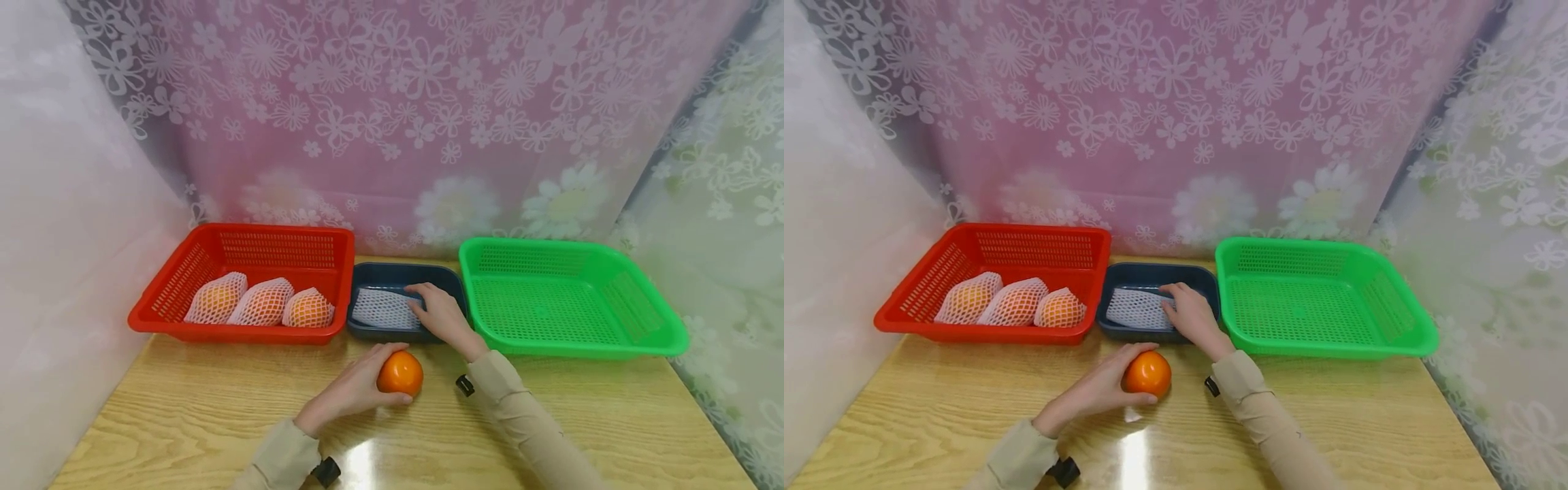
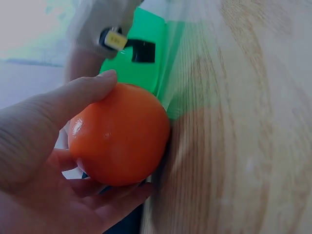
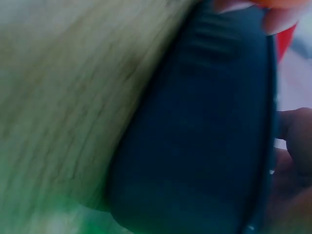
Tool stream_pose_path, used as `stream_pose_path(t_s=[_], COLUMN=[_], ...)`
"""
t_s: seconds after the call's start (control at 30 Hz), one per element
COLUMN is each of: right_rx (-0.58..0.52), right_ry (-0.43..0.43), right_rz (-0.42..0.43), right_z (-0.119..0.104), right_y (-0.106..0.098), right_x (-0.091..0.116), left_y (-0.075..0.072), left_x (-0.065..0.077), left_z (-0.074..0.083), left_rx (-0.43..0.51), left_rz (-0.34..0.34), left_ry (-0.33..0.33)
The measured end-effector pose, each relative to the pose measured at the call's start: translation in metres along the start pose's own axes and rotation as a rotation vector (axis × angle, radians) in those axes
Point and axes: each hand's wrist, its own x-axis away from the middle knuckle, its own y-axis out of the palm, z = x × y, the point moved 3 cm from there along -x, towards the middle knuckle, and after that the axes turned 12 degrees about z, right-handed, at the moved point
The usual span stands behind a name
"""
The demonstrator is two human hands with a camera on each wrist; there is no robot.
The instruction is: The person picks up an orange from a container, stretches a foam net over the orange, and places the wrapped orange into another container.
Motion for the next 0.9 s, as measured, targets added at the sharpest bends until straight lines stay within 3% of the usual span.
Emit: stream_pose_path(t_s=[0.2,0.37,0.63,0.77,0.9], right_rx=[0.069,0.069,-0.025,-0.159,-0.322], right_ry=[0.055,0.112,0.114,0.124,0.131], right_rz=[-0.106,-0.102,0.056,0.159,0.237], right_z=[0.009,0.01,0.009,0.003,-0.004], right_y=[0.019,0.023,0.0,-0.018,-0.032], right_x=[-0.012,-0.015,-0.01,-0.002,0.007], left_y=[0.002,0.001,0.001,-0.002,-0.01], left_x=[0.001,0.001,0.0,-0.001,-0.002], left_z=[-0.001,0.0,0.002,0.003,0.009], left_rx=[0.002,0.013,0.05,0.061,0.092], left_rz=[0.007,-0.002,-0.014,0.015,0.089], left_ry=[0.009,-0.005,-0.027,-0.029,-0.005])
